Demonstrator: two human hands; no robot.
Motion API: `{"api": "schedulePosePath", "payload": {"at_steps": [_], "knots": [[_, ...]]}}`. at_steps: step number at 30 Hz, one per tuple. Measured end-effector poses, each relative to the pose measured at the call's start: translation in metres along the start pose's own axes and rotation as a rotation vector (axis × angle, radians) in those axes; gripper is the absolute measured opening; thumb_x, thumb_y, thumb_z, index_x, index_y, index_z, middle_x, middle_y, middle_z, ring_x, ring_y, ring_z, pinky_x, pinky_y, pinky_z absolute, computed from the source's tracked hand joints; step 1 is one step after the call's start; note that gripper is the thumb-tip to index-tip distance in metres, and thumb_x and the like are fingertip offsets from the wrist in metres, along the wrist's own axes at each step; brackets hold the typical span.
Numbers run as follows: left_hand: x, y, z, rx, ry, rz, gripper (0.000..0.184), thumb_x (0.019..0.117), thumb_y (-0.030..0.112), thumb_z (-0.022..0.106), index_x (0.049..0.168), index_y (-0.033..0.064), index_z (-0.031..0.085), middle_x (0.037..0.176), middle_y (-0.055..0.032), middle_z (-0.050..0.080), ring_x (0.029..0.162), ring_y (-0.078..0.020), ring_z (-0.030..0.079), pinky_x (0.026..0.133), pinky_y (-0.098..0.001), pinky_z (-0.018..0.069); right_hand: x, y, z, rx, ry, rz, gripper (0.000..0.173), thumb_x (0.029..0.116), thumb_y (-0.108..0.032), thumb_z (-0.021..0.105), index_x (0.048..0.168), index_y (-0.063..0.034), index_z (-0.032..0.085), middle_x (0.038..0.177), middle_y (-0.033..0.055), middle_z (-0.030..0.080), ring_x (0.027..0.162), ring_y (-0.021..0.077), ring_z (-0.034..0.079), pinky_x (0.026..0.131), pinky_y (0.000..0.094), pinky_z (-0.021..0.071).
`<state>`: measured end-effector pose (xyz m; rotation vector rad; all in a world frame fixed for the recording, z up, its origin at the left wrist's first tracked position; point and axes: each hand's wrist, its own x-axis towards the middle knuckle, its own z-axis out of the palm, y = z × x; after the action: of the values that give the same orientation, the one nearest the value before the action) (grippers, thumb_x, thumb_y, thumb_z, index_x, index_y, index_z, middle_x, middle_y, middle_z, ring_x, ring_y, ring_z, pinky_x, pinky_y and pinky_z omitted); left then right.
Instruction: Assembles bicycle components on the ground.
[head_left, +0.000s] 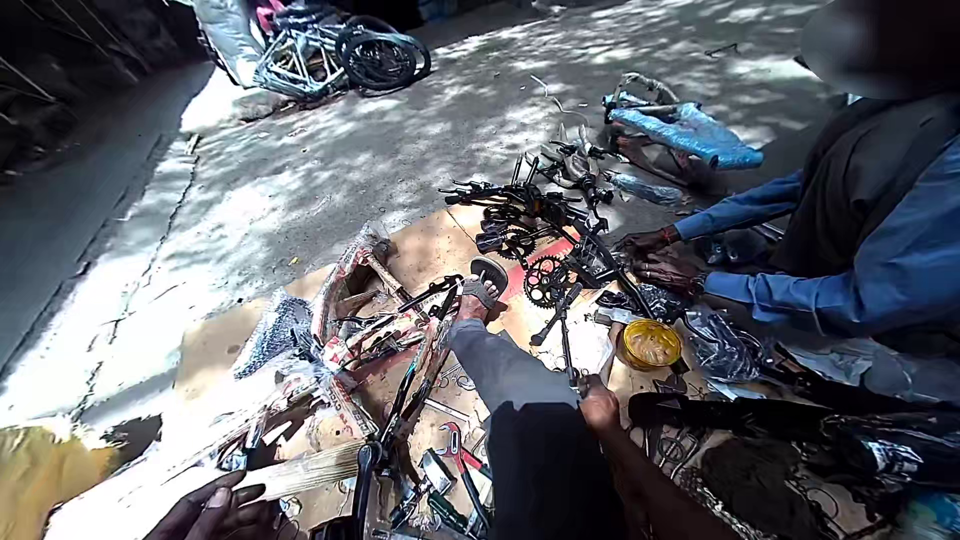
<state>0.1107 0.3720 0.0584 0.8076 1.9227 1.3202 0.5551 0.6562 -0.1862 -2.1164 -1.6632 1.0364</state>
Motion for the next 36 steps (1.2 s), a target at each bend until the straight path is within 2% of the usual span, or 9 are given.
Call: {"api": "schedulePosePath", "payload": {"at_steps": [3, 5, 11, 16, 21, 26, 28, 33, 36], "knots": [[-0.024, 0.032, 0.013, 0.155, -0.179, 0.253, 0.026, 0.1053, 0.009, 0.05, 0.128, -0.0019, 0.057, 0.107, -0.0049, 0.071, 0.092, -0.0166, 0.071, 0.083, -0.0373, 0.0617, -0.018, -0.011, -0.035, 0.666, 0.167, -0.044, 0.029, 0.0995, -0.007, 0.064, 0.127, 0.0012, 0.064, 0.097, 0.0168, 0.068, 0.074, 0.0206, 0.065, 0.069, 0.0391, 0.0572], [-0.035, 0.043, 0.026, 0.253, -0.281, 0.381, 0.029, 0.1018, 0.011, 0.058, 0.127, -0.0038, 0.06, 0.109, -0.0089, 0.072, 0.096, -0.0181, 0.071, 0.085, -0.0382, 0.0617, -0.048, -0.049, -0.08, 0.937, 0.198, -0.154, 0.019, 0.1007, -0.006, 0.063, 0.118, 0.0013, 0.067, 0.096, 0.0114, 0.069, 0.073, 0.0159, 0.066, 0.065, 0.0331, 0.0591], [-0.057, 0.055, 0.096, 0.176, -0.294, 0.599, 0.045, 0.1027, 0.019, 0.061, 0.139, -0.0041, 0.049, 0.118, -0.0105, 0.071, 0.099, -0.0187, 0.072, 0.083, -0.0363, 0.0629, -0.187, -0.184, -0.132, 0.932, -0.034, -0.865, 0.02, 0.0907, -0.009, 0.074, 0.11, -0.0083, 0.073, 0.09, 0.0079, 0.071, 0.071, 0.0173, 0.067, 0.066, 0.0322, 0.0608], [-0.061, 0.028, 0.1, 0.17, -0.14, 0.615, 0.022, 0.1006, 0.011, 0.063, 0.118, -0.0014, 0.068, 0.104, -0.0061, 0.074, 0.086, -0.0107, 0.072, 0.077, -0.029, 0.0623, -0.246, -0.219, -0.024, 1.021, -0.885, -0.44, 0.017, 0.1003, -0.013, 0.066, 0.105, 0.0032, 0.068, 0.084, 0.0084, 0.071, 0.07, 0.0139, 0.069, 0.064, 0.0293, 0.0599], [-0.066, -0.02, 0.075, 0.417, -0.121, 0.443, 0.021, 0.0969, 0.017, 0.068, 0.115, 0.007, 0.074, 0.095, -0.0035, 0.075, 0.079, -0.0097, 0.071, 0.076, -0.0328, 0.0617, -0.258, -0.208, 0.035, 1.016, -1.06, 0.035, 0.021, 0.1063, -0.022, 0.057, 0.107, -0.0025, 0.063, 0.081, 0.0043, 0.067, 0.065, 0.0119, 0.065, 0.062, 0.0258, 0.0569], [-0.06, -0.029, 0.081, 0.646, -0.088, 0.453, 0.026, 0.1038, 0.026, 0.052, 0.106, 0.0092, 0.072, 0.091, -0.0052, 0.073, 0.077, -0.019, 0.071, 0.072, -0.044, 0.0601, -0.25, -0.191, 0.04, 0.922, -0.903, -0.484, 0.018, 0.0873, 0.005, 0.07, 0.105, 0.0013, 0.067, 0.11, 0.0075, 0.067, 0.097, 0.0137, 0.066, 0.082, 0.0314, 0.0584], [-0.057, -0.029, 0.086, 0.709, -0.081, 0.465, 0.031, 0.1051, 0.027, 0.048, 0.103, 0.0081, 0.072, 0.09, -0.008, 0.072, 0.078, -0.024, 0.071, 0.07, -0.048, 0.0591, -0.24, -0.194, 0.036, 0.797, -0.768, -0.715, 0.027, 0.0859, -0.004, 0.075, 0.112, -0.0003, 0.069, 0.122, 0.0124, 0.062, 0.109, 0.0206, 0.065, 0.087, 0.0359, 0.0619], [-0.057, -0.031, 0.092, 0.778, -0.119, 0.465, 0.023, 0.1033, 0.023, 0.055, 0.108, 0.0076, 0.071, 0.094, -0.0097, 0.073, 0.084, -0.0272, 0.073, 0.073, -0.0488, 0.0603, -0.236, -0.181, 0.046, 0.576, -0.965, -0.482, 0.027, 0.1084, -0.028, 0.05, 0.114, -0.0033, 0.058, 0.085, 0.0053, 0.069, 0.063, 0.013, 0.065, 0.057, 0.0294, 0.0557], [-0.059, -0.032, 0.094, 0.792, -0.137, 0.431, 0.025, 0.1039, 0.024, 0.053, 0.106, 0.0069, 0.071, 0.091, -0.0104, 0.072, 0.081, -0.0283, 0.072, 0.07, -0.0503, 0.0591, -0.235, -0.171, 0.051, 0.772, -0.949, -0.547, 0.022, 0.0938, -0.006, 0.067, 0.113, 0.0009, 0.061, 0.108, 0.01, 0.066, 0.087, 0.0152, 0.067, 0.076, 0.0327, 0.0591]]}}
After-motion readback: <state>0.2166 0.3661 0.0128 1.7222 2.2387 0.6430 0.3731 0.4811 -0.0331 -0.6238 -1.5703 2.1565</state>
